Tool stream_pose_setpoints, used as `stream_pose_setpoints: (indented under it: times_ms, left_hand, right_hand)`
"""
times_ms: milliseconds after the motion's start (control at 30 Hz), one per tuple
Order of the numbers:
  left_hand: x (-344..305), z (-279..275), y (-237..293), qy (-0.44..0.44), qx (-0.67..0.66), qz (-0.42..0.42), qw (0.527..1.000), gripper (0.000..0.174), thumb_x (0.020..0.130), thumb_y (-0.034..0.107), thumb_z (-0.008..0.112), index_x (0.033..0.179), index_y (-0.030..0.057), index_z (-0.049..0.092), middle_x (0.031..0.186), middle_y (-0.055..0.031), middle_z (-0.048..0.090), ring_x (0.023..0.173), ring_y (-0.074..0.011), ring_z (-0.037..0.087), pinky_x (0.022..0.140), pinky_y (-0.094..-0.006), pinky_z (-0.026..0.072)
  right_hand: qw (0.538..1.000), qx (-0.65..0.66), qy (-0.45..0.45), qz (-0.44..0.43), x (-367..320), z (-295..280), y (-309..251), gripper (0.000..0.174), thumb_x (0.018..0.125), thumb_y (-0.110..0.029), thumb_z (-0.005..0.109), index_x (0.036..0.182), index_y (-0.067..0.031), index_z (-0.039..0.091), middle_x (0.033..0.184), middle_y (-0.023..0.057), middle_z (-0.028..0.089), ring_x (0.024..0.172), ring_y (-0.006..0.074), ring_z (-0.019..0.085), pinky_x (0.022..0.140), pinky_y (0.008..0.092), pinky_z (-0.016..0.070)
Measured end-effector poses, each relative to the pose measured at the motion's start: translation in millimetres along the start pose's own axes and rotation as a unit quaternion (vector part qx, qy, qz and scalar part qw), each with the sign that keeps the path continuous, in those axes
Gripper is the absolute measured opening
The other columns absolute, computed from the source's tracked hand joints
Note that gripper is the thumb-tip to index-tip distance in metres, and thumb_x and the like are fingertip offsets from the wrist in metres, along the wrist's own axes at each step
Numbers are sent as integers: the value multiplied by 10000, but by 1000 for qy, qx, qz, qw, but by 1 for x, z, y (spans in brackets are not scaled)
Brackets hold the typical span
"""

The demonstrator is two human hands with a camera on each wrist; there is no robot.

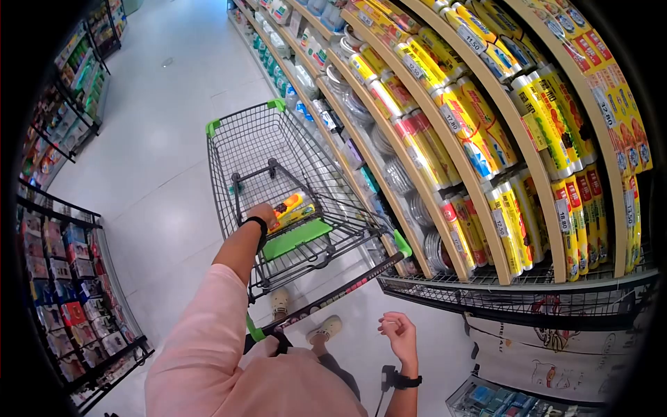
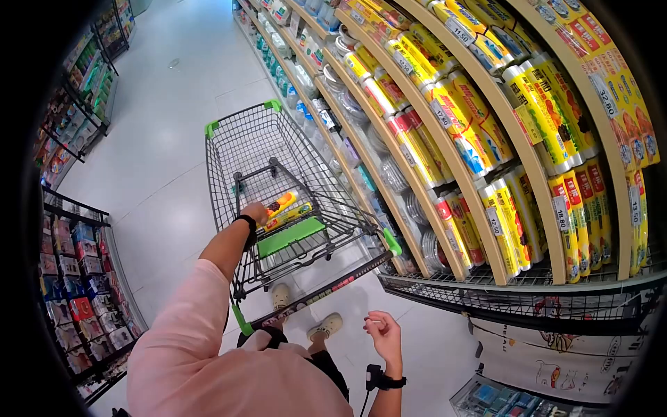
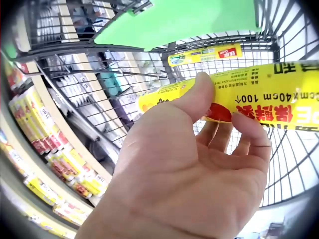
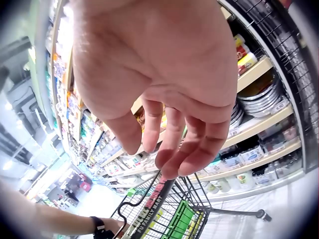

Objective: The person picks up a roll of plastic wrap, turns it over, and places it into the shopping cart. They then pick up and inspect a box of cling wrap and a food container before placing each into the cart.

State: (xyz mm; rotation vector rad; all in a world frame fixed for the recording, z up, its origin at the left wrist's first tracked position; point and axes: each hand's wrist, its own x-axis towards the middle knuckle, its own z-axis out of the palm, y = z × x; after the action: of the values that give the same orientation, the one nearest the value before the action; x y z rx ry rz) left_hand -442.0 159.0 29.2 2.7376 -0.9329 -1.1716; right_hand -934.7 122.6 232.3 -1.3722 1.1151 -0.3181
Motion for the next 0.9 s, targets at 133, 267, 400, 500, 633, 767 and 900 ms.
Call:
stream_pose_setpoints:
  times_ms: [133,267,400,500,633,767,900]
  left_hand:
    - [27,28,-7,7,7,-41,999,502,761,458,783,1091,87,711,1117,-110,705,1057,-274,673,869,-390,548]
    - [44,38,-10,69,-6,-17,997,450,775,309,780,1156,106,654,1120,-120,687,1045,-302,665,879,-408,545]
    - [50,51,-18,152,15,55,987,383,796,184,720,1159,121,615,1121,-128,664,1064,-355,641,900,-470,528]
    - [37,38,-10,152,-12,65,986,364,798,153,692,1152,110,622,1128,-152,663,1078,-353,635,898,-478,525]
    - [21,30,0,172,-78,174,967,232,807,86,605,1028,74,671,1022,-193,691,1023,-363,652,870,-442,523]
    - [10,29,27,152,-129,262,944,200,805,87,608,986,44,681,856,-208,706,870,-364,692,782,-435,538]
    - [-52,17,56,135,-196,361,902,145,862,56,579,969,15,668,833,-182,705,793,-278,706,716,-372,544]
  right_hand:
    - [999,19,33,15,-1,-11,7,207,929,-57,652,1117,11,598,985,89,680,778,132,664,686,247,525]
    - [999,11,46,18,2,-15,2,208,929,-65,658,1112,13,598,979,88,678,779,132,664,686,244,524]
    - [1000,12,19,16,8,-9,3,216,925,-58,660,1118,16,596,976,82,677,776,130,660,687,247,524]
    - [1000,2,-7,5,14,-8,5,222,920,-46,661,1126,9,598,963,69,674,776,122,655,688,242,522]
    - [1000,-24,-13,4,19,-10,3,226,925,-59,641,1137,8,600,987,102,679,811,161,672,712,276,543]
    - [997,-72,5,5,19,-16,-13,265,919,-114,659,1146,15,608,998,87,673,806,137,663,701,275,543]
    - [997,-66,9,-26,20,-29,-3,267,912,-141,676,1125,12,625,982,71,666,797,123,655,695,269,539]
